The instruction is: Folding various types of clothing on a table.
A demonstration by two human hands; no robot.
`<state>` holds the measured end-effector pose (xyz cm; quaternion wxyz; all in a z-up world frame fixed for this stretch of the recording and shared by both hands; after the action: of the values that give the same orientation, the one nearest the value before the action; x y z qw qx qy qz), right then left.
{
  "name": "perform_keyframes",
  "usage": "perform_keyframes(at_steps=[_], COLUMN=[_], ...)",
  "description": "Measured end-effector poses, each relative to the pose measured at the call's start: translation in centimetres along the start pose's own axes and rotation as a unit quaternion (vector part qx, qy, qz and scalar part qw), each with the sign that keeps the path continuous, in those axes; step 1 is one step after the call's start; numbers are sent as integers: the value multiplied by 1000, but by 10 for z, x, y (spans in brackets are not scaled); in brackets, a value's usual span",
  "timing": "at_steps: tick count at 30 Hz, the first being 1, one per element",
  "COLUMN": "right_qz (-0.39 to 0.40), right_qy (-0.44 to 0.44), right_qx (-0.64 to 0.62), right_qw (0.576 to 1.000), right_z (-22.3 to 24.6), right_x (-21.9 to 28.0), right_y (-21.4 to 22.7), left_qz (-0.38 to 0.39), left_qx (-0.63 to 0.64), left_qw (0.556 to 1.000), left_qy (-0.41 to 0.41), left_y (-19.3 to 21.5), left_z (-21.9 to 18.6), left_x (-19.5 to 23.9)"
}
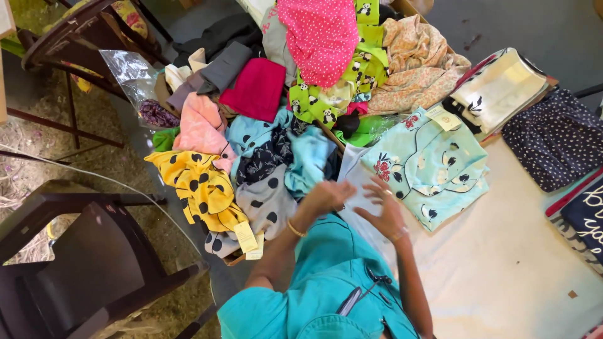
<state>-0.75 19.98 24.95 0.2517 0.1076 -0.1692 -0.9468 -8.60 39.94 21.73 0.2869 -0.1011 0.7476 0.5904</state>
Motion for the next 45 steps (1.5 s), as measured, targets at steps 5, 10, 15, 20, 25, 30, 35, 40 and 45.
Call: perform_keyframes(at_steps=[5,10,15,20,25,30,35,40,45], right_qz=[138,65,-5,80,154,129,189,236,160], right_qy=[117,139,52,171,333,341,278,141,97], right_qx=[-23,48,-43,-24,-137,-217,-199,72,-4], right_qw=[983,987,998,982,920,905,921,959,982], right_z=[-124,-210,-74,48,161,203,186,71,76], right_x=[1,32,9,13,-19,-43,-57,-43,-27], right_y=[-113,-164,-125,-128,-73,-32,-41,-66,-35], left_qz=[0,-120,-155,-89,-101,-149,-205,-249,-290], left_qx=[21,117,249,214,185,128,64,11,-40], left_qw=[1000,983,914,930,950,958,953,946,936], left_qy=[0,73,279,286,231,211,215,208,195], left_y=[22,11,-29,-60,-39,7,57,151,220], left_z=[-31,-5,86,152,221,232,195,122,70], left_x=[28,53,122,213,205,183,190,111,-24])
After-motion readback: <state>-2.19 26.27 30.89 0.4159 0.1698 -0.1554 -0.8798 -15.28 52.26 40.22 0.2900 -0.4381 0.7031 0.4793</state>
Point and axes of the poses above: each hand's wrist, its own x-axis away from the middle knuckle, its own y-axis out of the back of the hand, z = x × y, the point moved 2 cm from there along -x, towards the middle knuckle, and after that the axes turned 13 degrees about -z, right-handed, at the moved point
